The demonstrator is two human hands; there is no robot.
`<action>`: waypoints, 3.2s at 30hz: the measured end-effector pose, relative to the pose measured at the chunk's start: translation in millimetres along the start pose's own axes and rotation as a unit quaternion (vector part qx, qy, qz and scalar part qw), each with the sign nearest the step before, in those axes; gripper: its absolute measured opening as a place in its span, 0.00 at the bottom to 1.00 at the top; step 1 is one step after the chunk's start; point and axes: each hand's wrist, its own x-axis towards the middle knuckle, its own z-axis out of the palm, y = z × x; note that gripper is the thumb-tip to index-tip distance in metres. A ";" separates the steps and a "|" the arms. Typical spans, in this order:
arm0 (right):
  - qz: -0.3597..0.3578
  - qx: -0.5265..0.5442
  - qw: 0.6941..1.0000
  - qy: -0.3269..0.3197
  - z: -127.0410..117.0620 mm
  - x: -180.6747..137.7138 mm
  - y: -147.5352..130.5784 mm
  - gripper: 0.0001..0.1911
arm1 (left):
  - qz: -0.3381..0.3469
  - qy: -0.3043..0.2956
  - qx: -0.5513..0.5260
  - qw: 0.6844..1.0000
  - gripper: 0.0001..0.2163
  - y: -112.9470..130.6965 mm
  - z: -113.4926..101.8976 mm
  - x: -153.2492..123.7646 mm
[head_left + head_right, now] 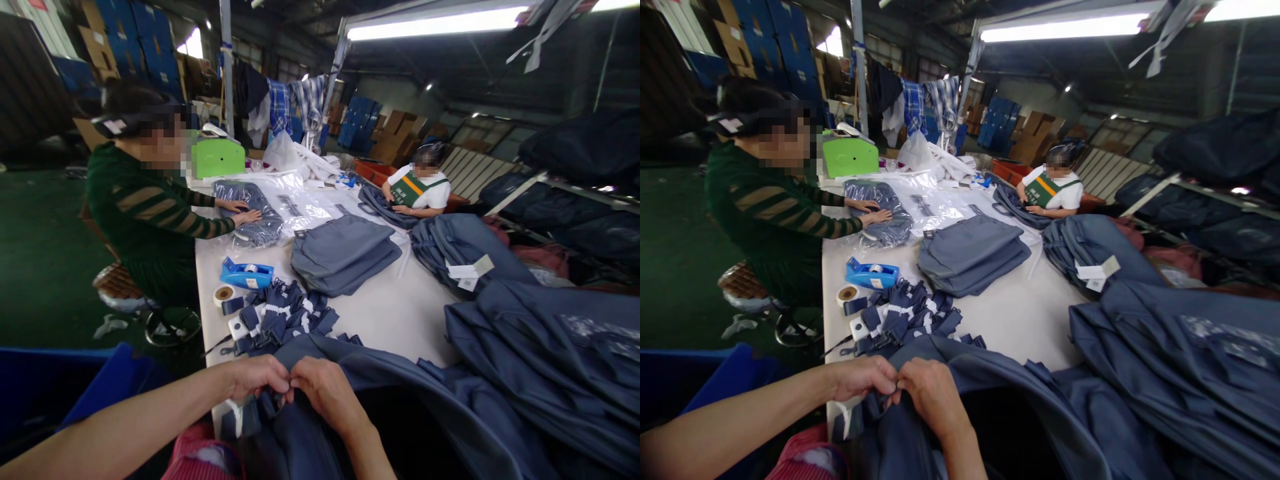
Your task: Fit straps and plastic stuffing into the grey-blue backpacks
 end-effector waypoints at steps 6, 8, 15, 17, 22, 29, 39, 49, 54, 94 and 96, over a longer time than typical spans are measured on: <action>0.086 -0.126 0.988 -0.019 -24.5 0.7 0.3 0.09 | 0.025 0.086 0.071 0.994 0.09 8.3 -2.0 -0.8; 0.091 -0.157 0.982 -0.045 -26.6 2.6 -0.7 0.08 | 0.051 0.127 0.127 0.982 0.04 10.9 -4.9 5.2; 0.063 -0.133 0.988 -0.036 -0.9 6.4 8.2 0.08 | 0.124 0.162 0.300 0.932 0.12 15.7 3.0 23.1; 0.058 -0.117 0.991 -0.034 4.2 5.3 16.0 0.09 | 0.136 0.138 0.310 0.931 0.12 16.9 3.0 21.3; 0.051 -0.096 0.994 -0.022 2.3 3.7 24.1 0.08 | 0.132 0.052 0.273 0.951 0.09 18.4 -8.9 10.8; 0.060 -0.029 0.998 0.010 -11.7 3.8 10.1 0.10 | 0.052 0.088 0.202 0.974 0.09 13.3 -7.8 12.5; 0.084 0.252 0.957 0.114 -6.1 5.4 2.5 0.20 | 0.147 0.207 0.234 0.938 0.08 49.0 7.2 -5.1; 0.011 0.489 0.857 0.162 -16.8 14.8 -11.6 0.25 | 0.262 0.184 0.158 0.934 0.11 96.2 0.1 -36.6; 0.017 0.402 0.895 0.195 -23.4 24.9 -14.1 0.16 | 0.265 0.169 0.101 0.944 0.11 100.1 -6.2 -33.3; 0.123 -0.164 0.964 0.170 -5.5 37.5 6.2 0.06 | 0.219 0.294 0.083 0.927 0.08 61.9 7.5 24.4; 0.121 -0.168 0.964 0.167 -0.9 37.9 8.0 0.06 | 0.216 0.296 0.085 0.927 0.08 60.7 8.8 25.2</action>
